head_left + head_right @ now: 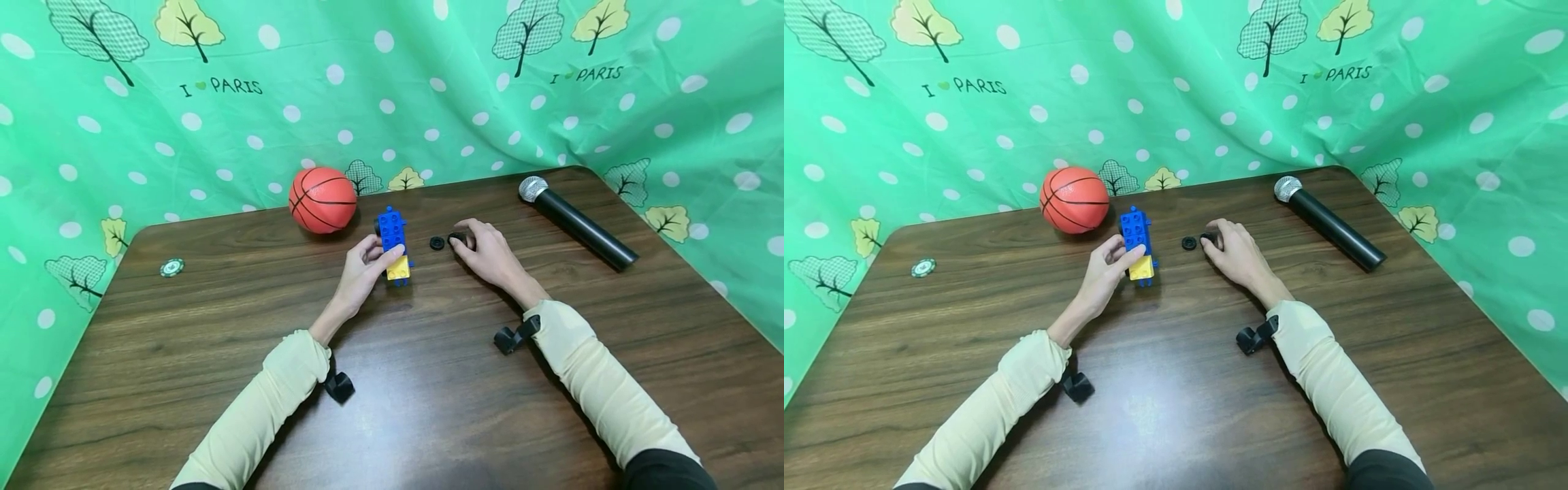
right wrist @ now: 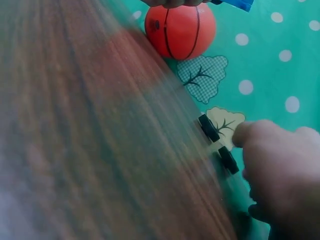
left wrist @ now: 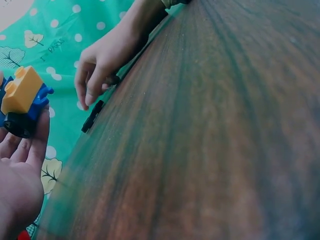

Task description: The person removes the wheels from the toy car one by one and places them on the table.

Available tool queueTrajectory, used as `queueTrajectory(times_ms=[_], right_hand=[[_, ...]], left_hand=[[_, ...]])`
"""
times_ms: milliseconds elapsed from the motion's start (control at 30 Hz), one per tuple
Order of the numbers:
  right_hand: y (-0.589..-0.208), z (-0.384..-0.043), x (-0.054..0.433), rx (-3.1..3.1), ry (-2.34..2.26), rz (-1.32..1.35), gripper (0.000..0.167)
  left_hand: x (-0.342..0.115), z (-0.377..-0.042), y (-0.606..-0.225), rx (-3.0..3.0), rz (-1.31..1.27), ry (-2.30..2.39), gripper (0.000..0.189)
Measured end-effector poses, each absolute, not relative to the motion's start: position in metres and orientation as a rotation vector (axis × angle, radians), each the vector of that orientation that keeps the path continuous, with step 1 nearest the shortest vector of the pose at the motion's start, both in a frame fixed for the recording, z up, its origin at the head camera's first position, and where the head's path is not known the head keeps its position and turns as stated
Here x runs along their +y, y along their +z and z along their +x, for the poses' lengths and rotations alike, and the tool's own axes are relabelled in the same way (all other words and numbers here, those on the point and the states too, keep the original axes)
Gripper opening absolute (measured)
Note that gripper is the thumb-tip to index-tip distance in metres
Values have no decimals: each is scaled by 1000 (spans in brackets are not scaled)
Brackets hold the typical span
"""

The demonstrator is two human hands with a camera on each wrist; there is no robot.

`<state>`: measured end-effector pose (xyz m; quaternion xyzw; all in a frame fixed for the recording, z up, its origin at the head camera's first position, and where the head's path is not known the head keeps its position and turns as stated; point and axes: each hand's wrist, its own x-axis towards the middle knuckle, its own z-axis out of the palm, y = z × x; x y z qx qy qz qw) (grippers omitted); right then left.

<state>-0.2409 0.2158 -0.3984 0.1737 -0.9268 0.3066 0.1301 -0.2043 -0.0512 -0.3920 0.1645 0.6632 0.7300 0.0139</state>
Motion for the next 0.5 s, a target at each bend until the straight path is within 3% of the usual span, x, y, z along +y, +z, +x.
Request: queueTrajectory(times_ms=[367, 500], right_hand=[[-378, -217, 184, -2380, 1258, 637, 20], [-368, -207, 172, -2344, 1462, 665, 25]], left_hand=[[-50, -201, -389, 1933, 694, 2137, 18], [-48, -199, -389, 2046, 687, 2047, 17]])
